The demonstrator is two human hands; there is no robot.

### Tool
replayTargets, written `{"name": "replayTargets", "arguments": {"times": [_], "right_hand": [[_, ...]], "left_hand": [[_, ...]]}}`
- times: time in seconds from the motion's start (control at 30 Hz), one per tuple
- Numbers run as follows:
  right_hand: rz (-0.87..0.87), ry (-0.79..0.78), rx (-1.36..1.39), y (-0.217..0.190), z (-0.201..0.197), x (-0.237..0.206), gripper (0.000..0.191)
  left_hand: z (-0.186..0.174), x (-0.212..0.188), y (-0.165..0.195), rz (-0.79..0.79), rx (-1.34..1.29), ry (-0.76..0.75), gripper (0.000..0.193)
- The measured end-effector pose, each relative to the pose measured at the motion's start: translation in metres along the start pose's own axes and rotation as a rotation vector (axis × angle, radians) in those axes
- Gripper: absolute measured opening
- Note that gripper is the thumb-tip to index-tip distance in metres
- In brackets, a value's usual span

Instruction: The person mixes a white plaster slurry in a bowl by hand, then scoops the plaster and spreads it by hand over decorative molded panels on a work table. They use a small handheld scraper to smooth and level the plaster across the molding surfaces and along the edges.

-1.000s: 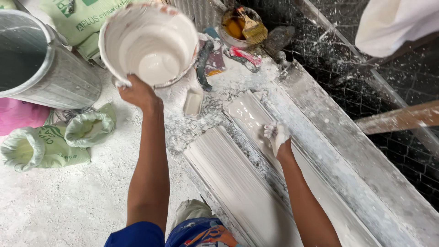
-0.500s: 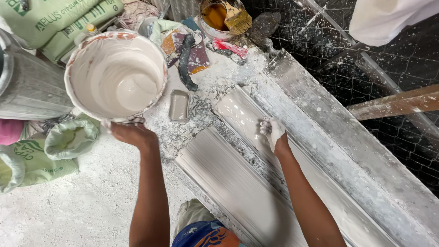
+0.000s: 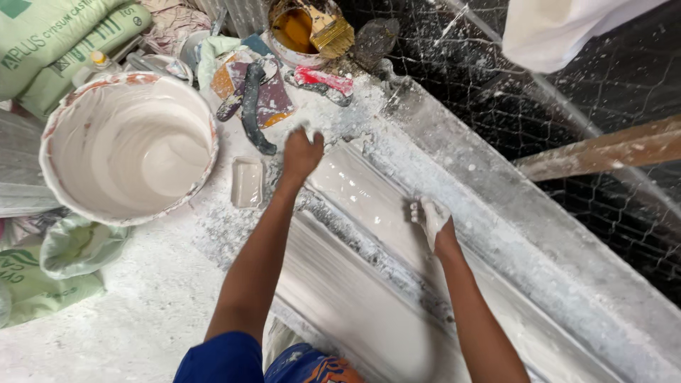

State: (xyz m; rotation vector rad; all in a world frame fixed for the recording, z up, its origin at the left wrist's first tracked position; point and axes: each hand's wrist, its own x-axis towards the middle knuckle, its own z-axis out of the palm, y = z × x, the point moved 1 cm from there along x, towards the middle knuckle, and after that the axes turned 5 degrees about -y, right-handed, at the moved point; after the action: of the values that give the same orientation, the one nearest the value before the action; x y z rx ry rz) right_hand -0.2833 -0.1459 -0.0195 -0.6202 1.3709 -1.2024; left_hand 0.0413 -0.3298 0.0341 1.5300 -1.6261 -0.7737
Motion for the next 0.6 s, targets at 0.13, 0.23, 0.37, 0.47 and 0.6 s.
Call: {"name": "replayTargets", "arguments": {"times": [0.13,0.23,0.37,0.47,0.6], "right_hand": [[0.056,0.084,0.037,0.001,-0.025,-0.006,0.024],[0.104,0.134,0.032,-0.003,-0.037,-0.011,0.025],[0.133,0.167,0.06,-0.007,-0.048,-0.015,0.024],[0.129,0.188,0.069,-0.008,-0.053,-0.016,0.023],[0.135,0.194,0.074,-0.005,-0.055,-0.017,0.024]], "left_hand": [[0.01,0.081,-0.002,-0.157,0.073,0.114,0.045],[0.017,0.12,-0.009,-0.269,0.093,0.192,0.044],[0.028,0.146,-0.017,-0.325,0.023,0.272,0.038],[0.032,0.147,-0.018,-0.212,0.042,0.354,0.039],[0.035,0.121,-0.016,-0.441,-0.684,0.127,0.026]]}}
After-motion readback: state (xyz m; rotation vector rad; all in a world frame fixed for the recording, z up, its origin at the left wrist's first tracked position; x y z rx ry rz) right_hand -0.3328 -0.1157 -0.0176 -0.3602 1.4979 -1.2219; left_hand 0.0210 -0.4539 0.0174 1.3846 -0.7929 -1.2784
